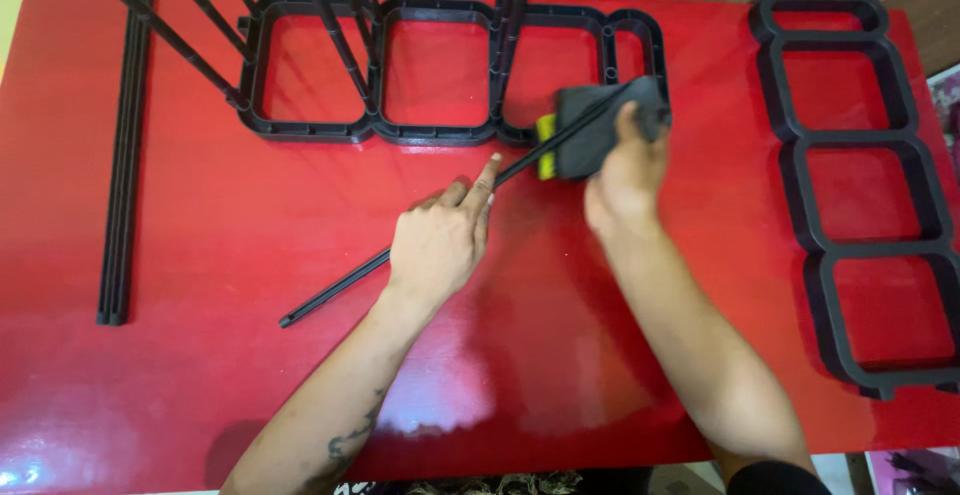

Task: The person uses a pipe cutter to cut a black metal rod on a red table. They rotate the rod and reposition it multiple times while cutting, then place the cut piece aside.

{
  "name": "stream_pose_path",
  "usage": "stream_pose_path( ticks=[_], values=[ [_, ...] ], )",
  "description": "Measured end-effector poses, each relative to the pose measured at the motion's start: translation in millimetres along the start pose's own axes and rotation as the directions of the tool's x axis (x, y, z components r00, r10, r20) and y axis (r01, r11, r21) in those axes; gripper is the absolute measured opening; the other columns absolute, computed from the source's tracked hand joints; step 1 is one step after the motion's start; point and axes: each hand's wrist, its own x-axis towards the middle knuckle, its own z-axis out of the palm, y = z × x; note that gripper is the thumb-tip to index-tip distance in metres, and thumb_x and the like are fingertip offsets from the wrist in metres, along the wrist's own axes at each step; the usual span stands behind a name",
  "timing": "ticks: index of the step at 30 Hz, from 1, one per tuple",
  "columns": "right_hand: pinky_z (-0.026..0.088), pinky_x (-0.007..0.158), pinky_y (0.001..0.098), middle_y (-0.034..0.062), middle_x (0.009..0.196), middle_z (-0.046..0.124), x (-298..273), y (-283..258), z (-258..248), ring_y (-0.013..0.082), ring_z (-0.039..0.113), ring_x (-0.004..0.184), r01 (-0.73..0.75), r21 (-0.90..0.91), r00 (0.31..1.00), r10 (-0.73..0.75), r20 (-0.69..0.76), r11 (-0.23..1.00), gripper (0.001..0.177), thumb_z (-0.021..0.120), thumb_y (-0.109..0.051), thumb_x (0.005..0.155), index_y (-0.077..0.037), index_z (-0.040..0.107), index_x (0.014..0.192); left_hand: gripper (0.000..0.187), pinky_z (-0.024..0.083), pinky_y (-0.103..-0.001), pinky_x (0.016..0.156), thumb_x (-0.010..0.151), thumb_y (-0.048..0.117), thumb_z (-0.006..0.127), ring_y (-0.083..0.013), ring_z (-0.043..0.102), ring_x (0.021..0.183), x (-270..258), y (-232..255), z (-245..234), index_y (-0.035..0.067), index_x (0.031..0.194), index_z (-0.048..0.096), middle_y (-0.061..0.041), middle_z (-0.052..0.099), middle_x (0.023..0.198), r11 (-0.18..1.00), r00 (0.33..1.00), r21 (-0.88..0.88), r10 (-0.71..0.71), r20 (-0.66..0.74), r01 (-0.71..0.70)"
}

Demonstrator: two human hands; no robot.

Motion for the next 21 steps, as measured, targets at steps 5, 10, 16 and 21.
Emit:
stream_pose_path(
  ticks=[5, 10, 16, 21],
  values=[
    [0.057, 0.101, 0.0404, 0.0073, 0.121, 0.067, 7, -5, -5, 0.0205, 0.068, 0.11, 0.169, 0.079, 0.986, -0.167, -0.022, 0.983, 0.024, 0.053, -0.012, 0.108, -0.006, 0.057, 0.132, 0.049, 0.057, -0.039, 0.061, 0.099, 0.019, 0.062, -0.0241, 0.067, 0.068, 2, 7, -1, 0.015, 0.148, 0.057, -0.007, 0.064, 0.087, 0.998, 0.998, -0.006, 0.059, -0.028, -0.059],
    [0.055, 0.101, 0.0397, 0.0049, 0.123, 0.066, -15, 22, 2, 0.0184, 0.067, 0.112, -0.003, 0.086, 0.997, -0.004, 0.076, 0.996, 0.021, 0.053, -0.014, 0.108, -0.009, 0.055, 0.128, 0.047, 0.056, -0.038, 0.059, 0.099, 0.02, 0.063, -0.0243, 0.065, 0.064, 3, 8, -3, 0.016, 0.145, 0.059, -0.007, 0.065, 0.089, 1.0, 0.999, 0.021, 0.019, -0.033, -0.019],
    [0.06, 0.102, 0.0467, 0.0129, 0.118, 0.072, 13, -18, -12, 0.027, 0.073, 0.109, -0.047, 0.124, 0.998, 0.042, 0.04, 0.991, 0.025, 0.051, -0.022, 0.109, -0.001, 0.059, 0.122, 0.05, 0.056, -0.038, 0.062, 0.098, 0.017, 0.063, -0.0233, 0.066, 0.067, 1, 11, 1, 0.014, 0.148, 0.058, -0.008, 0.064, 0.087, 0.995, 0.992, -0.001, 0.096, -0.077, -0.096],
    [0.059, 0.1, 0.0443, 0.01, 0.119, 0.069, -4, 11, -1, 0.0245, 0.071, 0.109, -0.048, 0.077, 0.993, 0.039, 0.111, 0.996, 0.023, 0.054, -0.022, 0.107, -0.006, 0.058, 0.124, 0.051, 0.056, -0.038, 0.059, 0.097, 0.018, 0.064, -0.0235, 0.066, 0.065, 1, 7, 2, 0.014, 0.147, 0.058, -0.008, 0.061, 0.082, 0.995, 0.995, 0.055, 0.089, -0.045, -0.087]
  ],
)
